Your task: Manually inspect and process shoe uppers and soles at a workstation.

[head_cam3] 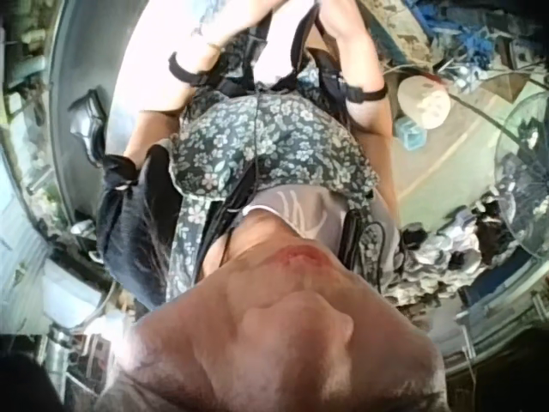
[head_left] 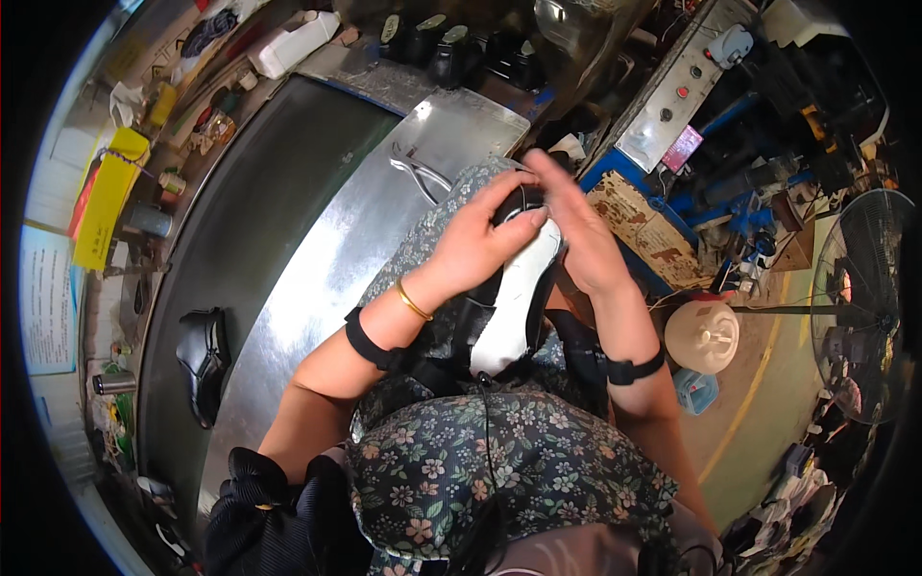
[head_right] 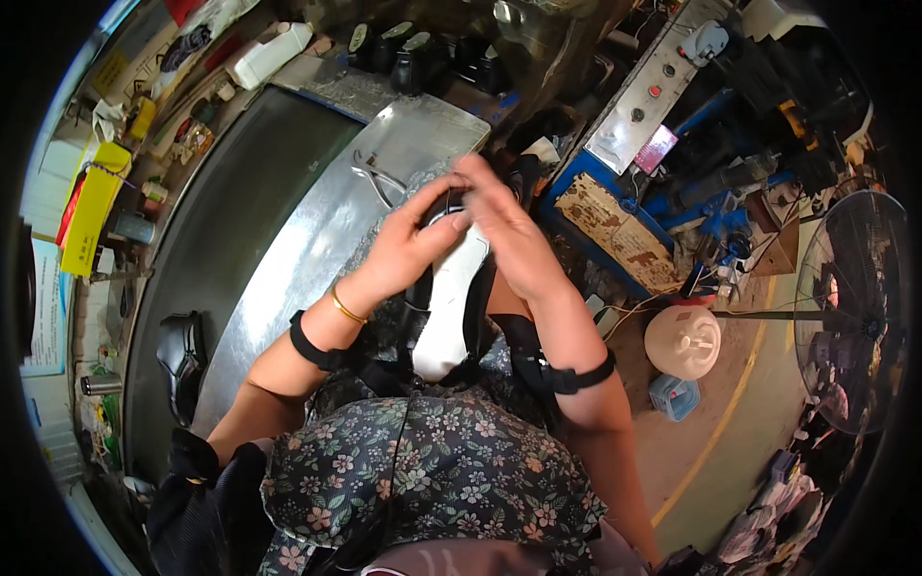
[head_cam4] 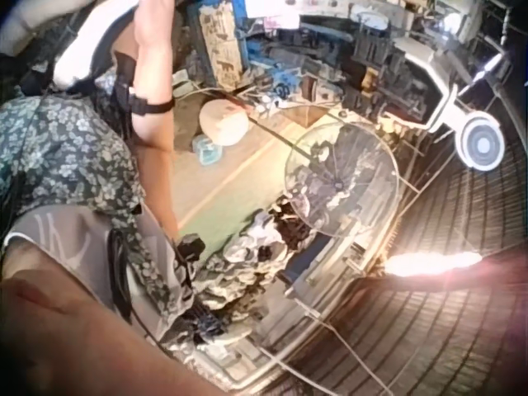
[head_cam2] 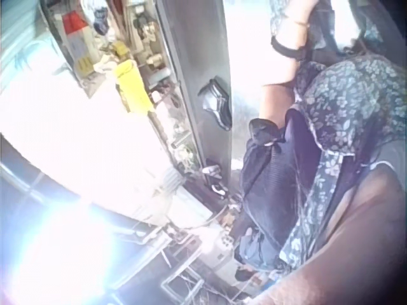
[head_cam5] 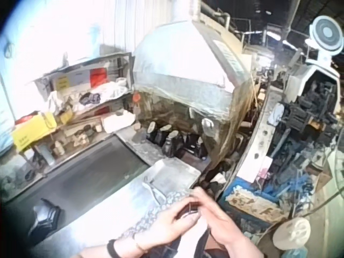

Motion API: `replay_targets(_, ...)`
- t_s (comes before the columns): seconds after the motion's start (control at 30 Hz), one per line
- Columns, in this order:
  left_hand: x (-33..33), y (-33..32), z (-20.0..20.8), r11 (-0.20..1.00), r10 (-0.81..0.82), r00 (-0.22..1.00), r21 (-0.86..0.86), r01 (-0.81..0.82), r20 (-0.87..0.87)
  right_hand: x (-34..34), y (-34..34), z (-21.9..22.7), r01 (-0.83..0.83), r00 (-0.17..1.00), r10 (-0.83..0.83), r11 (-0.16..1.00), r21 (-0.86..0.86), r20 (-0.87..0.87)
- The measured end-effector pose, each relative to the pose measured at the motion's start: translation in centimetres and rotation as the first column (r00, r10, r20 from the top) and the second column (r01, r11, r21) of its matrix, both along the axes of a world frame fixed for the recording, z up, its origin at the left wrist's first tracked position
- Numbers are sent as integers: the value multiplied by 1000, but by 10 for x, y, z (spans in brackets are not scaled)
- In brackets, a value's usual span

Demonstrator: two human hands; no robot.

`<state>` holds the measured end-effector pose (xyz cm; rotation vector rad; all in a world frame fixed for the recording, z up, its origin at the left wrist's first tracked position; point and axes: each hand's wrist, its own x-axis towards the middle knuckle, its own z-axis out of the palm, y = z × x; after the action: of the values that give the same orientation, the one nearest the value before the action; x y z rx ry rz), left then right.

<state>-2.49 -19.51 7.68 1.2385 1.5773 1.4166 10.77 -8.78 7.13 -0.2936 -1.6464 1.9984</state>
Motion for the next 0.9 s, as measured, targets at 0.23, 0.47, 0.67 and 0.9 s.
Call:
replay_targets(0.23,-12,1,-20,982,-182,950,101,161,254,-12,-8,-3,230,969,-248,906,355,5)
replay_targets(0.47,-17,5,-23,974,-174,983,156,163,58,12,16,2,-76,995,78,997,-35,58)
replay_targets(0.67,2,11,-12,998,-3,995,58,9,-98,10,0,-5,262,956,-288,920,290,49)
replay_targets(0.9,66,-27,41,759,-480,822,325,565,-306,129,-1,32,-19,979,87,937,-349,182)
